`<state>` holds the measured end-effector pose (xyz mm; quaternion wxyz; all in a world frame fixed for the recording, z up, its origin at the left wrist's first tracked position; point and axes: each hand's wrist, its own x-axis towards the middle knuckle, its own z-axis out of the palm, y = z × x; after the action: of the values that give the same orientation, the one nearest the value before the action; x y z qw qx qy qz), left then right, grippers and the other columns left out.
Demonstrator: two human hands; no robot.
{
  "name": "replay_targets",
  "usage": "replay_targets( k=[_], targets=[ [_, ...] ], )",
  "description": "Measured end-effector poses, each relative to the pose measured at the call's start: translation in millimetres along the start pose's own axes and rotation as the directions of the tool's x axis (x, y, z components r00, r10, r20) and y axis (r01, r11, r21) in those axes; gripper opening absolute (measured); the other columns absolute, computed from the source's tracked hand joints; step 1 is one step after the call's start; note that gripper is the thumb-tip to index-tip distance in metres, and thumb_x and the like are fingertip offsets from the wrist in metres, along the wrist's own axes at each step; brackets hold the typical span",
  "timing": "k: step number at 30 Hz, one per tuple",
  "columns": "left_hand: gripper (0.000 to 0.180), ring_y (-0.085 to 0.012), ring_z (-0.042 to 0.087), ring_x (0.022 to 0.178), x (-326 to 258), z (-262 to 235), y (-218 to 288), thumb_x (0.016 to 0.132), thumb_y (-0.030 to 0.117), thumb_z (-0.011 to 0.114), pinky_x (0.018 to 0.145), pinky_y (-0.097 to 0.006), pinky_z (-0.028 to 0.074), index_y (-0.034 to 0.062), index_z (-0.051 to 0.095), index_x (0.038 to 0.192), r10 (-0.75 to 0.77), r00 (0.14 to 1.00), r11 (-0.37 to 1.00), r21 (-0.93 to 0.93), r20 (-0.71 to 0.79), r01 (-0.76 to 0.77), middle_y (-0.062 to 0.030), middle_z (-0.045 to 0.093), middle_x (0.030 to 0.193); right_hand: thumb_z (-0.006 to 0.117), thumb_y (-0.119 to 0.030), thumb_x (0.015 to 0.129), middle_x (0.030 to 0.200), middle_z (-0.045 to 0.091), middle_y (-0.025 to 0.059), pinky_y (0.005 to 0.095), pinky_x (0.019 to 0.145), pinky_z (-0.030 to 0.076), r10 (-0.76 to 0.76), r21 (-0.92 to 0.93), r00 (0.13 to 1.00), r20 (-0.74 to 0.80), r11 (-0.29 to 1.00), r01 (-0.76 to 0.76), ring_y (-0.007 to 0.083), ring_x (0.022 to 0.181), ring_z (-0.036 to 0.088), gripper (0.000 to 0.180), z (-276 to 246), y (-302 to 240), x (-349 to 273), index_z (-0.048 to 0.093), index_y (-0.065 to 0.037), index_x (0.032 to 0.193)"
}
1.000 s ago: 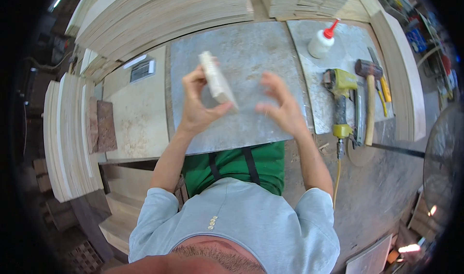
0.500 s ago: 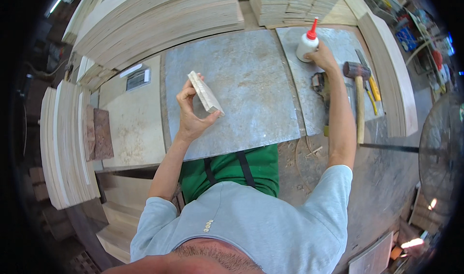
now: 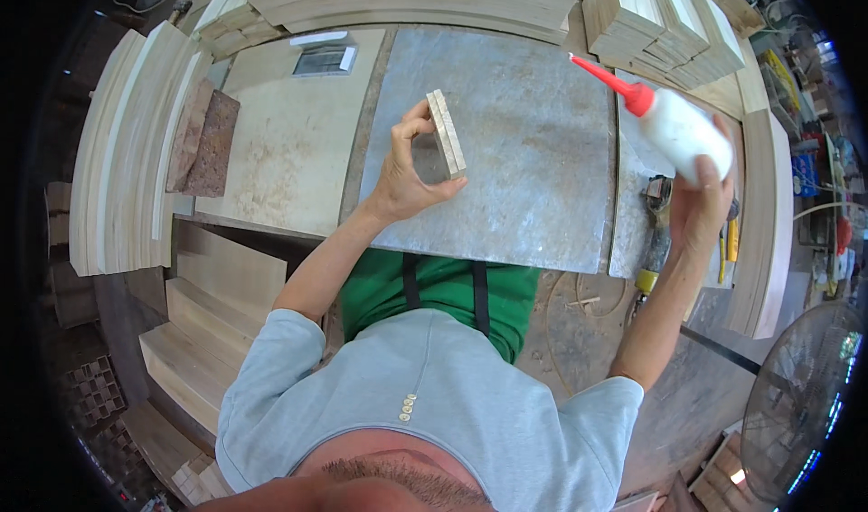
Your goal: Assembling wooden boxes by applying wood glue to joints and using a pneumatic nail gun to fasten panels.
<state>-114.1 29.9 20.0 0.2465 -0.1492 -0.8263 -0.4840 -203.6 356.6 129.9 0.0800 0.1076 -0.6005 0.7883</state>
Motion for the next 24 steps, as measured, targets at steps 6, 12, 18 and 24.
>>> replay_targets(
  k=[6,12,18,24],
  targets=[
    [0.075,-0.0343,0.039,0.123,-1,17,-6,0.062,0.018,0.081,0.096,-0.041,0.041,0.0135,0.028,0.114,0.011,0.999,0.998,-0.058,-0.045,-0.014,-0.0207,0.034,0.133,0.066,-0.016,0.081,0.129,0.048,0.0136,0.0382,0.107,0.031,0.033,0.150,0.991,0.130,0.987,-0.052,0.0252,0.119,0.047,0.060,20,4,-7,0.038,0.001,0.131],
    [0.077,-0.0344,0.039,0.122,-5,21,-14,0.061,0.019,0.081,0.096,-0.042,0.042,0.0126,0.028,0.116,0.011,0.999,0.996,-0.090,-0.048,-0.015,-0.0206,0.032,0.134,0.070,-0.011,0.077,0.127,0.048,0.0163,0.0329,0.096,0.045,-0.093,0.577,0.991,0.092,0.817,0.023,0.0232,0.117,0.049,0.069,59,-11,-18,0.034,0.001,0.134],
    [0.078,-0.0346,0.041,0.120,-7,24,-13,0.061,0.019,0.081,0.097,-0.043,0.039,0.0124,0.027,0.117,-0.008,0.999,0.999,-0.046,-0.045,0.006,-0.0210,0.032,0.133,0.073,-0.020,0.076,0.140,0.035,0.0184,0.0506,0.103,0.036,-0.160,0.443,0.985,0.070,0.889,0.113,0.0324,0.130,0.034,0.078,81,-10,-11,0.030,-0.007,0.138],
    [0.078,-0.0341,0.041,0.119,-6,22,-11,0.060,0.019,0.080,0.098,-0.043,0.037,0.0128,0.028,0.117,-0.016,0.998,0.998,-0.067,-0.054,0.013,-0.0205,0.032,0.133,0.066,-0.019,0.080,0.133,0.045,0.0159,0.0536,0.101,0.037,-0.028,0.332,0.973,0.231,0.942,-0.052,0.0326,0.124,0.043,0.063,89,0,-11,0.036,-0.008,0.135]
  ],
)
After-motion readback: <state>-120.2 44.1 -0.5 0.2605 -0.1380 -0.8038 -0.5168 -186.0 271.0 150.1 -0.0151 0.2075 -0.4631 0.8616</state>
